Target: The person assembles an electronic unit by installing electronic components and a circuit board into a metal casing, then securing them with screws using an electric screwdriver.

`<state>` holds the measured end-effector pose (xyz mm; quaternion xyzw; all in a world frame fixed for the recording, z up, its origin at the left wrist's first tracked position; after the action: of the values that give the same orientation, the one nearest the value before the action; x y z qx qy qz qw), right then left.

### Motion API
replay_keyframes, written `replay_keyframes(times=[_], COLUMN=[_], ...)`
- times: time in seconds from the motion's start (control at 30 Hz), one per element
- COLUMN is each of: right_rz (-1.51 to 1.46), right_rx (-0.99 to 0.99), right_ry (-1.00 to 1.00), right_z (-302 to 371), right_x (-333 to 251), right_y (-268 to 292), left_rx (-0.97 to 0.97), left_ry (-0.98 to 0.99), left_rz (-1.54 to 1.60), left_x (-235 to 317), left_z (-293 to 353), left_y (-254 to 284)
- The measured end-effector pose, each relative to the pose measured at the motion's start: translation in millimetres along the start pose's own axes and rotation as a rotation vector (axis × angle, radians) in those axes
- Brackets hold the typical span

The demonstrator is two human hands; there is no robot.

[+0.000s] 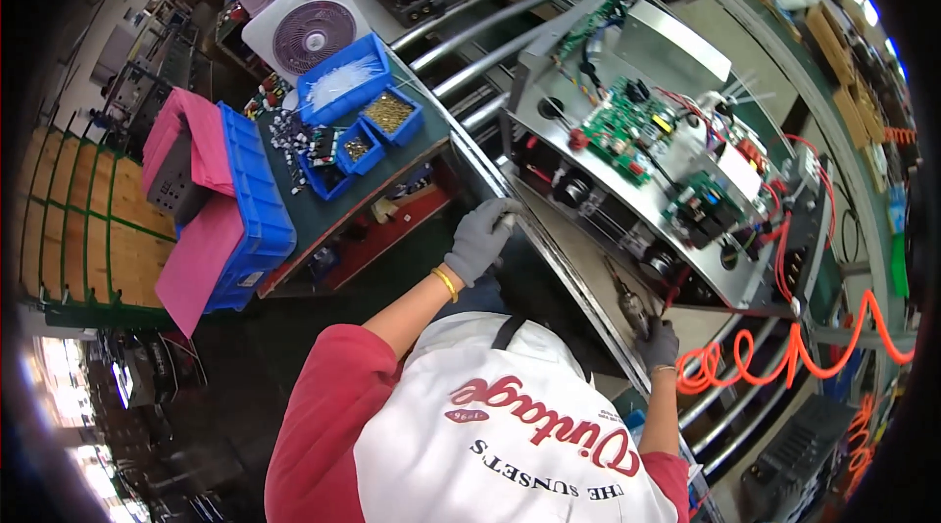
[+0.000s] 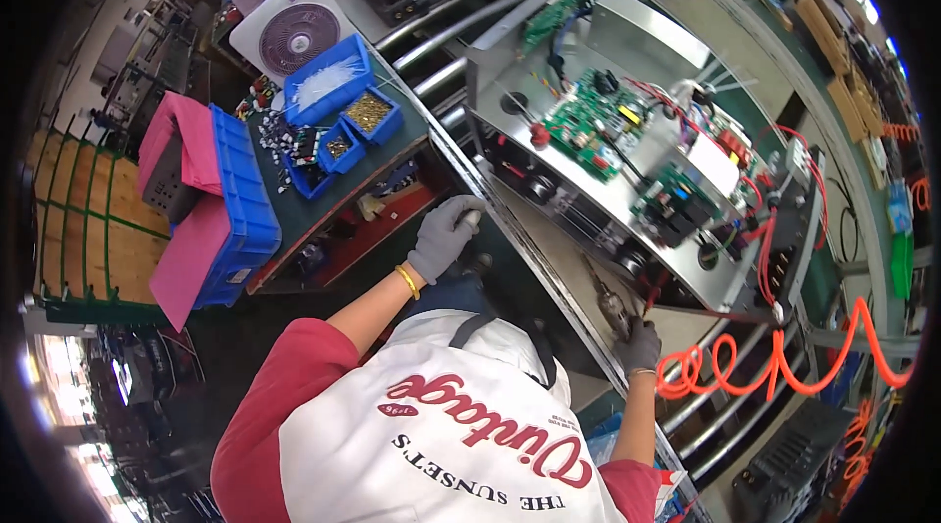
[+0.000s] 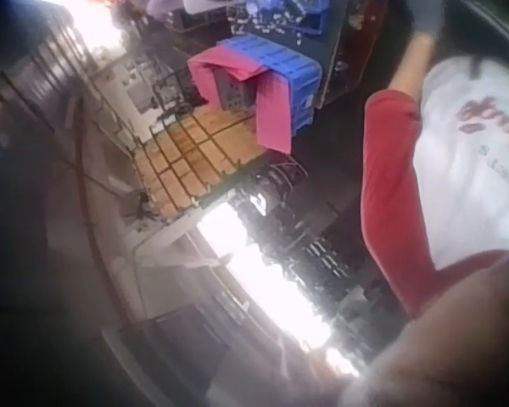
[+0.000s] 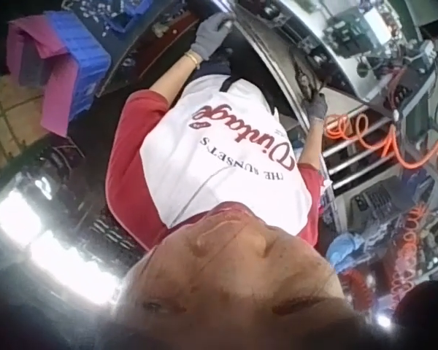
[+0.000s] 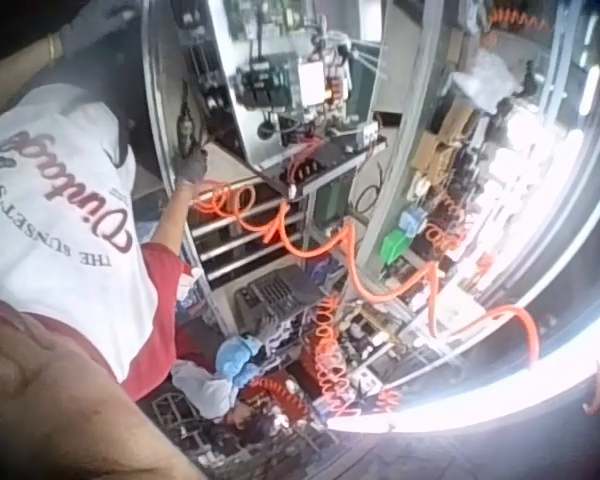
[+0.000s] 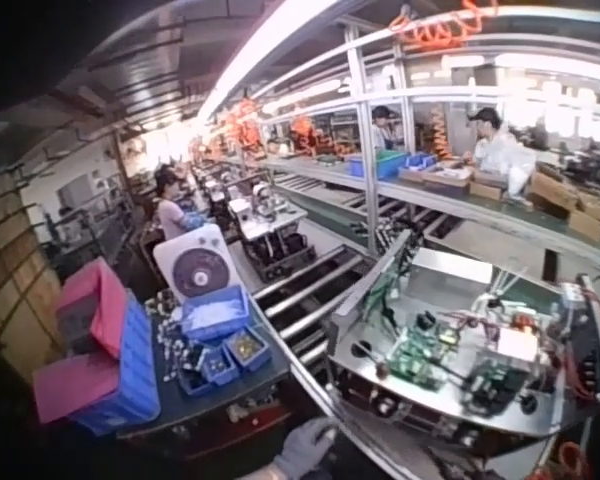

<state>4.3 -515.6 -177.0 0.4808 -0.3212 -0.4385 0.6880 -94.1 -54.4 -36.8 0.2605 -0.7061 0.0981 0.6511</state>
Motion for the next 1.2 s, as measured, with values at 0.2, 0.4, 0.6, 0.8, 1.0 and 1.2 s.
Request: replay_keyframes(times=[0.2, 0.4, 0.6, 0.8, 1.0, 1.2], right_rz=[-0.356, -0.829, -0.944, -0.989, -1.309, -1.406], right_rx=[-0.319, -0.562, -0.473, -0.336, -0.278, -0.291], right_ry=[-0.083, -0.171, -0.115, -0.122, -0.120, -0.105], right_z=[32.9, 76.8, 64.1, 44.3, 35.8, 30.4], right_x=[-20.9, -103.2, -197.3, -258.5, -293.3, -311.3], right_y=[-8.4, 61.8, 134.3, 183.5, 208.5, 225.9], left_rx=[0.165, 0.292, -0.002, -0.134, -0.111, 0.148], left_ry=[-0.090, 0.219, 0.467, 0.396, 0.315, 0.760], left_rz=[-0.236, -0.579, -1.061, -1.098, -0.798, 0.717], left_x=[-71.7, -131.7, -167.7, -222.9, -207.3, -224.4], left_z=[-68.2, -158.8, -233.4, -257.3, -254.8, -231.3], left_y=[114.0, 242.1, 262.8, 274.0, 298.0, 332.1])
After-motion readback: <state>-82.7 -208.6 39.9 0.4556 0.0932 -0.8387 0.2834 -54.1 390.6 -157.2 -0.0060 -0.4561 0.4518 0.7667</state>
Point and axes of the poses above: each hand's wrist, its own z-axis away from the middle knuckle, its own y-axis out of the back of the hand, x = y × z, the point moved 4 cm from there along -z, towards the middle knuckle, and after that the axes turned 14 degrees about z, right-handed, at the moved point
